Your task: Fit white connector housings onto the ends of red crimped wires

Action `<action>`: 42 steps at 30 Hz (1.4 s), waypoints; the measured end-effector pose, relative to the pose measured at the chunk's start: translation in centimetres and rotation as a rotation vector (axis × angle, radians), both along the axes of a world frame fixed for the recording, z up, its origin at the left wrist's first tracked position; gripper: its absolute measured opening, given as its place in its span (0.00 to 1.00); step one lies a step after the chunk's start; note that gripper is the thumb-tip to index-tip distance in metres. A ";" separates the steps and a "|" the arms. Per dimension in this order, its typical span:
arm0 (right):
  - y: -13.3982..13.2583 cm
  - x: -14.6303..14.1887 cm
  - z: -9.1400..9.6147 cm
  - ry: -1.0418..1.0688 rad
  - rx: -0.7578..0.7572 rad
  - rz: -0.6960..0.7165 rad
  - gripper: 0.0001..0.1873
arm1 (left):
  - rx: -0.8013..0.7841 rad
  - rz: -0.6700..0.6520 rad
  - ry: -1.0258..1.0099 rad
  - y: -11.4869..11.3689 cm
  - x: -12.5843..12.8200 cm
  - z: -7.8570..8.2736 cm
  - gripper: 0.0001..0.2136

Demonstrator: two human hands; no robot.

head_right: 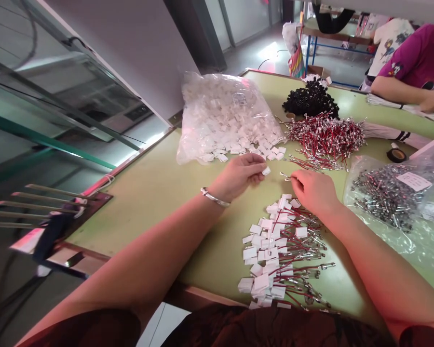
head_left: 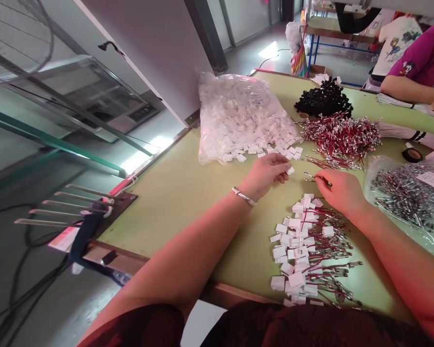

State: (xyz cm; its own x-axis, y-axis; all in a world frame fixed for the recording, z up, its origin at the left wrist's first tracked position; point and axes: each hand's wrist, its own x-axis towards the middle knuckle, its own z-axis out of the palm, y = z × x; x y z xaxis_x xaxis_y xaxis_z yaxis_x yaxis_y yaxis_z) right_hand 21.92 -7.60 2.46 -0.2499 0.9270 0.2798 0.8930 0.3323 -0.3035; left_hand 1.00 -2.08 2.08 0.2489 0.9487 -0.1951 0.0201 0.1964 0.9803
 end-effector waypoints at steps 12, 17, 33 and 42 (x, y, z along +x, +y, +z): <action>-0.3 -0.6 -0.3 0.107 -0.093 0.025 0.12 | -0.310 -0.097 -0.348 -1.3 1.7 -0.5 0.05; -0.3 -0.5 -0.3 -0.087 0.019 -0.024 0.12 | -0.282 -0.112 -0.277 -1.3 1.8 -0.5 0.04; -0.3 -0.7 -0.2 -0.297 0.018 0.128 0.15 | -0.147 -0.315 -0.077 -1.2 1.7 -0.6 0.07; -0.6 -1.1 0.1 -0.164 -0.172 0.019 0.12 | 0.129 -0.348 0.188 -1.2 2.3 -1.3 0.12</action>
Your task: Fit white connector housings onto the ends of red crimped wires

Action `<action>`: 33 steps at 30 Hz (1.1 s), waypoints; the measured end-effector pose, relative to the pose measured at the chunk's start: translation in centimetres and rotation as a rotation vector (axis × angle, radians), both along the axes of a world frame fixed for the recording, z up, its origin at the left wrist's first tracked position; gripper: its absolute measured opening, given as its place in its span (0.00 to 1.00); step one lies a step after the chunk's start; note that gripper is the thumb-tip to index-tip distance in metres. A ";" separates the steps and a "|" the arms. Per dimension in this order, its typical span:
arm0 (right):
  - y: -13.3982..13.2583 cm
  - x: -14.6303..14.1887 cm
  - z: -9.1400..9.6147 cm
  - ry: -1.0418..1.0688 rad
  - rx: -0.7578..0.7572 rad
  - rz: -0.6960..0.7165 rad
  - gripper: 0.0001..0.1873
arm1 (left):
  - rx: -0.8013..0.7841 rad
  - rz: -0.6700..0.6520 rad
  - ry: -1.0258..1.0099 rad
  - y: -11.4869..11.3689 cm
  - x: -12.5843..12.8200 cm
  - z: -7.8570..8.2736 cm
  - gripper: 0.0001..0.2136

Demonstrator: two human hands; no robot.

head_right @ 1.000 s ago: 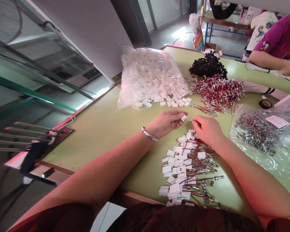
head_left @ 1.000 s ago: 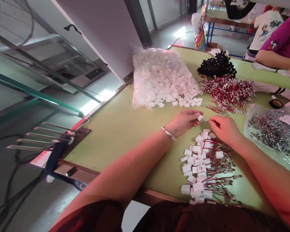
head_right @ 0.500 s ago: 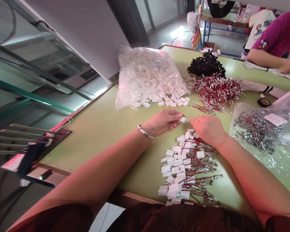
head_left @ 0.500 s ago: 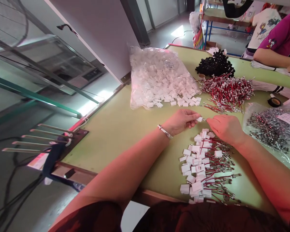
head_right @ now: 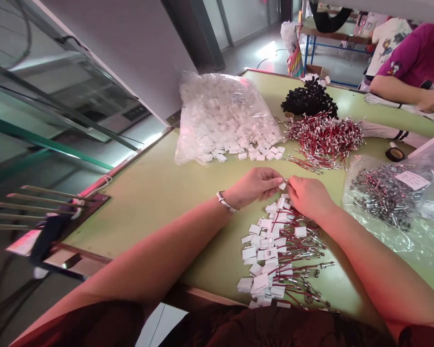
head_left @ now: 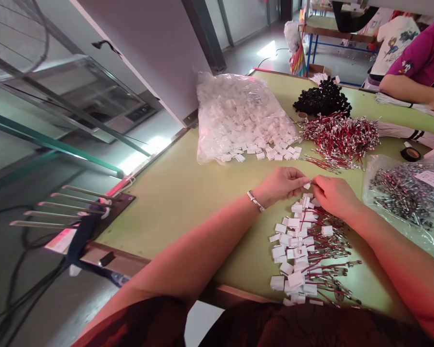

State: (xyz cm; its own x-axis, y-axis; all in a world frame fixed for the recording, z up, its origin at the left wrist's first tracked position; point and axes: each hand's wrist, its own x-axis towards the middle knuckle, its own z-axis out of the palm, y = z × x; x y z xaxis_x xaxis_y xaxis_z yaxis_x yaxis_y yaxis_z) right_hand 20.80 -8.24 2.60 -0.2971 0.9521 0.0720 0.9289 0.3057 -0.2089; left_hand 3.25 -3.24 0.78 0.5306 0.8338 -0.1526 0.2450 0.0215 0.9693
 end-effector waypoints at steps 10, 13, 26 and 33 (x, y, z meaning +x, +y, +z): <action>1.7 2.4 0.7 0.238 -0.178 -0.013 0.11 | 0.986 0.133 0.787 4.6 -2.9 -2.5 0.11; 2.5 2.3 -1.1 0.019 -0.057 -0.114 0.10 | 0.975 0.065 0.810 4.5 -2.6 -2.6 0.13; 1.8 1.4 -0.7 -0.011 -0.076 -0.191 0.06 | 0.365 0.316 0.269 2.7 -2.1 -1.4 0.09; 0.7 0.3 0.2 0.270 -0.021 -0.031 0.06 | -0.378 0.243 -0.325 0.7 -0.6 0.2 0.06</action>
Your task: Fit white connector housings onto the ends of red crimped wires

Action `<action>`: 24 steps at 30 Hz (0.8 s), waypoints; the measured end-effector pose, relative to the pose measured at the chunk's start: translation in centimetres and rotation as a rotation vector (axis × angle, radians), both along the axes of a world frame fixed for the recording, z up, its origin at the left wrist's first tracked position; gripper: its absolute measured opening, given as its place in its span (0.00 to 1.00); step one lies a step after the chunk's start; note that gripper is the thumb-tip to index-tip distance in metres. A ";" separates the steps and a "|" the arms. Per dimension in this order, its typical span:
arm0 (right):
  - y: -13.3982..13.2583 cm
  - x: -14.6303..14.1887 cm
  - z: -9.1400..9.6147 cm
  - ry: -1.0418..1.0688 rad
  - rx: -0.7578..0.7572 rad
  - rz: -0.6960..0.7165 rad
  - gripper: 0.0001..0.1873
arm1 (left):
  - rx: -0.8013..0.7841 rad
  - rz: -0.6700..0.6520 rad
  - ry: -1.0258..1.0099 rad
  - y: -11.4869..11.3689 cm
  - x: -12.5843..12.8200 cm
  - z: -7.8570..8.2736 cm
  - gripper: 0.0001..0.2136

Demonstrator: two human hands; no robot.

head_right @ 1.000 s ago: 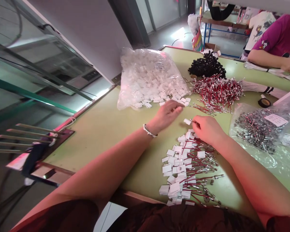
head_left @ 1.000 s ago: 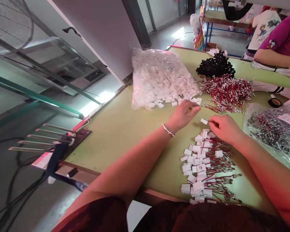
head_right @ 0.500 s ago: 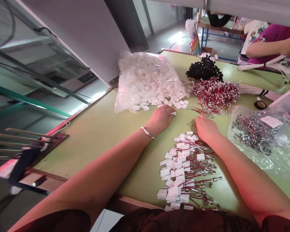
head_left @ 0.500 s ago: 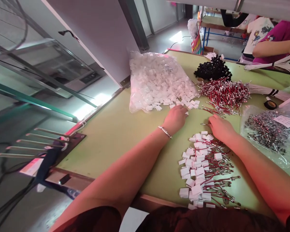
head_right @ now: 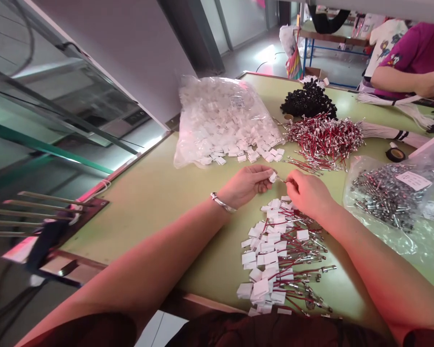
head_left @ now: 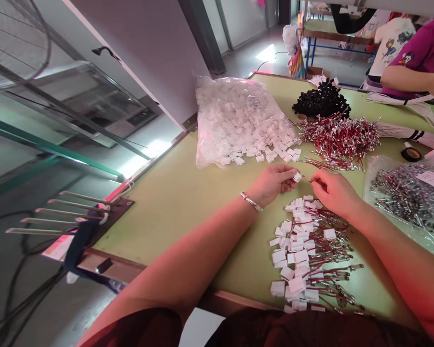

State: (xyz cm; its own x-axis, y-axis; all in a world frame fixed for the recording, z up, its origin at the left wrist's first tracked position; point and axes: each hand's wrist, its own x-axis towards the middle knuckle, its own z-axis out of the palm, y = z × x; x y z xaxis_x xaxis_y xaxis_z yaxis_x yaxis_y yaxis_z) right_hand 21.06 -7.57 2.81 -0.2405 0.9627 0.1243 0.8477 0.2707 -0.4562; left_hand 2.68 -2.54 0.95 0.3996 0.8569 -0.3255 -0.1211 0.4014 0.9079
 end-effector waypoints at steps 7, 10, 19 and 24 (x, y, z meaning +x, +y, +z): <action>-0.3 -0.2 -0.6 -0.115 0.115 0.013 0.12 | -0.100 0.023 -0.013 -0.4 0.3 0.3 0.06; -0.1 0.0 -0.6 -0.136 0.118 0.015 0.13 | -0.115 0.024 -0.032 -0.4 0.2 0.5 0.07; -0.4 -0.2 -0.3 -0.229 0.109 -0.042 0.13 | -0.008 -0.014 0.015 -0.5 0.2 0.2 0.02; -0.2 -0.1 0.0 -0.067 -0.031 -0.045 0.11 | 0.203 -0.123 0.145 -0.9 0.4 0.2 0.05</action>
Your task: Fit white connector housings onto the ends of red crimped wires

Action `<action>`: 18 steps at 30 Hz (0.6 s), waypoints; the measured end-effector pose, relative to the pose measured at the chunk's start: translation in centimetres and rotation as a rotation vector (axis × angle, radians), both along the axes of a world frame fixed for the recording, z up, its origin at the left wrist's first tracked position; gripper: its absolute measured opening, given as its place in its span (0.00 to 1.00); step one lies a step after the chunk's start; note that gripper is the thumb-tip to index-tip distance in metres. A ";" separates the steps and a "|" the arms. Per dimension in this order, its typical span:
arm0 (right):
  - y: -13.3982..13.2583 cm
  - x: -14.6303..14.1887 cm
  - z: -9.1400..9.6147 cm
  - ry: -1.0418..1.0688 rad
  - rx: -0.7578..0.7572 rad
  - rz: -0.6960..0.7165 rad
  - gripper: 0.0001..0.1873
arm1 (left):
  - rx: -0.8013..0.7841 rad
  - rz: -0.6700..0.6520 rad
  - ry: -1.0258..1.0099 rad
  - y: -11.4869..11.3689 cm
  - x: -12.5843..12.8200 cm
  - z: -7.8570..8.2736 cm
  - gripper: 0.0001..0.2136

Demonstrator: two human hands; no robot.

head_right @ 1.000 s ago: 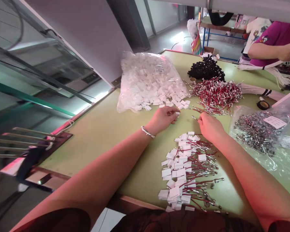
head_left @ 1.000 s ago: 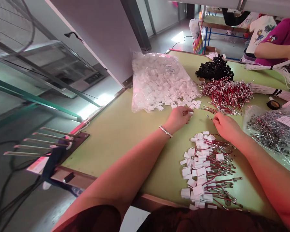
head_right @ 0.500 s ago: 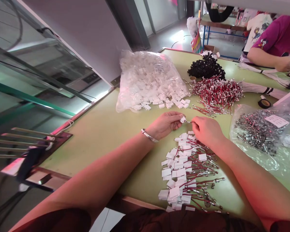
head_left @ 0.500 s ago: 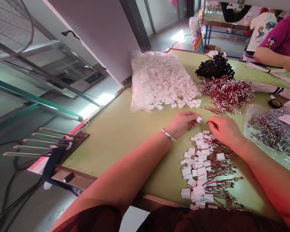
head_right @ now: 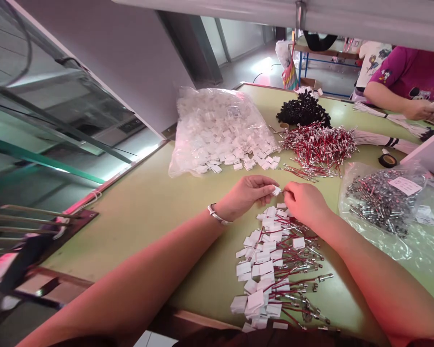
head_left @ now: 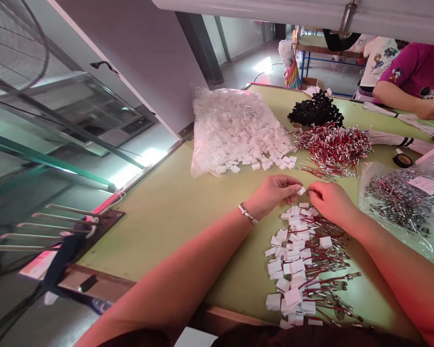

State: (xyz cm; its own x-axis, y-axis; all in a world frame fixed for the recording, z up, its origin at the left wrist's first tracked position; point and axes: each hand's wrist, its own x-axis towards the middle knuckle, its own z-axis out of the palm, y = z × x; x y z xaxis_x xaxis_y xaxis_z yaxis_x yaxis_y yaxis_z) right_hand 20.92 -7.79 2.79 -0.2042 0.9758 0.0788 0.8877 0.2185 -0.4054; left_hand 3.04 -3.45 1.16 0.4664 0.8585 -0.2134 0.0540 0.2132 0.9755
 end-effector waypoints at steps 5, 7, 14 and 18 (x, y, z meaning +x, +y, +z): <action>0.0 0.3 -0.2 -0.014 -0.014 0.009 0.11 | 0.060 -0.045 0.020 -0.2 0.4 -0.3 0.05; -0.1 0.2 -0.5 -0.052 -0.017 0.012 0.11 | 0.066 -0.076 0.034 -0.2 0.6 -0.4 0.05; -0.2 0.1 -0.9 0.026 0.018 -0.068 0.10 | 0.419 0.019 0.271 -0.7 1.1 -0.4 0.03; 0.0 0.3 -1.0 0.095 0.030 -0.050 0.10 | 0.508 0.042 0.262 -1.1 1.3 -0.5 0.03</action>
State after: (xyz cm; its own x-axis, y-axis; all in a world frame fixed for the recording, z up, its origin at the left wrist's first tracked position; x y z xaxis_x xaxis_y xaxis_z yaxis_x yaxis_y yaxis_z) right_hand 21.20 -7.77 1.76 -0.1451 0.9815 0.1250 0.8560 0.1879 -0.4817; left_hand 4.33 -4.51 0.68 0.4171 0.9000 0.1269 0.3098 -0.2721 0.9110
